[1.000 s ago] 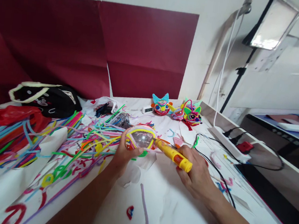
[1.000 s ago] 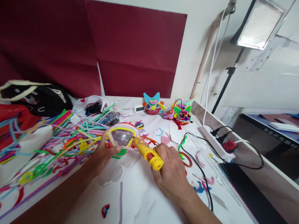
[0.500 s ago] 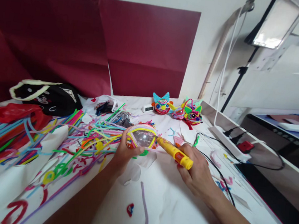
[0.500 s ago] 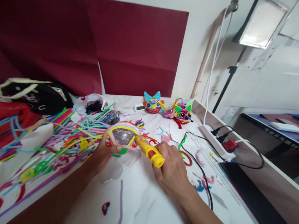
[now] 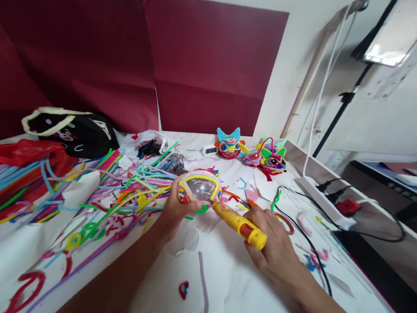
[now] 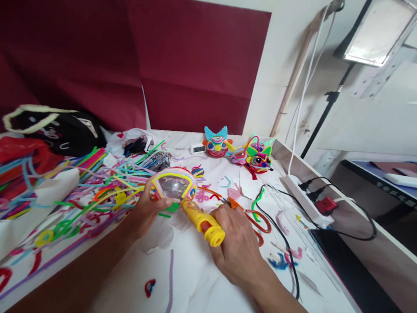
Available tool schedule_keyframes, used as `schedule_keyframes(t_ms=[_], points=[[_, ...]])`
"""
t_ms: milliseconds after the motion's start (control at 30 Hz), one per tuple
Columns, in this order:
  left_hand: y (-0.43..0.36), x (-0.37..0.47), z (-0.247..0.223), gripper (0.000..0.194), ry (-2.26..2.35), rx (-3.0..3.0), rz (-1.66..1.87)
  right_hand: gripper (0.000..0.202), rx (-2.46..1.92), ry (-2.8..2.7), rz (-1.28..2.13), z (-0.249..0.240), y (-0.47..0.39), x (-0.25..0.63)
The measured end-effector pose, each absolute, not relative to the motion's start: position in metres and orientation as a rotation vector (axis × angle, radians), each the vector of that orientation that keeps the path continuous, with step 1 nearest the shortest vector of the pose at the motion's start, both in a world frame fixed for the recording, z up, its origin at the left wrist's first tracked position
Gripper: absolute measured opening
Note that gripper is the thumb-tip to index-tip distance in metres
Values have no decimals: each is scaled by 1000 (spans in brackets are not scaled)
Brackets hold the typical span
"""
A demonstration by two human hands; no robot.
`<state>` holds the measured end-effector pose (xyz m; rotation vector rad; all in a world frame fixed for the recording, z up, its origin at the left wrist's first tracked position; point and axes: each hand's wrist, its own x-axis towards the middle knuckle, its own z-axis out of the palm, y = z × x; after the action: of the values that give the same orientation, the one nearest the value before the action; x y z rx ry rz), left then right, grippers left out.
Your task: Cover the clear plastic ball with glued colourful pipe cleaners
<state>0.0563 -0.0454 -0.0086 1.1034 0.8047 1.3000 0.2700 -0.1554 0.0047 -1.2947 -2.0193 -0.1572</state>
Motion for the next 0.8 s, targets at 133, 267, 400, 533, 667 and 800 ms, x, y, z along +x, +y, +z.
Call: schedule_keyframes(t_ms=[133, 267, 400, 533, 667, 800], points=[[-45, 56, -8, 98, 808, 1093, 1303, 11, -1299, -2051, -133, 6, -157, 269], [-45, 56, -9, 98, 807, 1100, 1301, 9, -1305, -2061, -113, 6, -157, 269], [-45, 55, -9, 97, 793, 1107, 1292, 5, -1295, -2070, -107, 6, -156, 270], [-48, 56, -5, 93, 767, 1102, 1275, 7, -1261, -2076, -86, 9, -154, 271], [-52, 56, -1, 85, 755, 1044, 1258, 8, -1186, -2041, -41, 11, -154, 273], [-50, 55, -4, 77, 742, 989, 1229, 15, -1133, -2038, -37, 14, -156, 275]])
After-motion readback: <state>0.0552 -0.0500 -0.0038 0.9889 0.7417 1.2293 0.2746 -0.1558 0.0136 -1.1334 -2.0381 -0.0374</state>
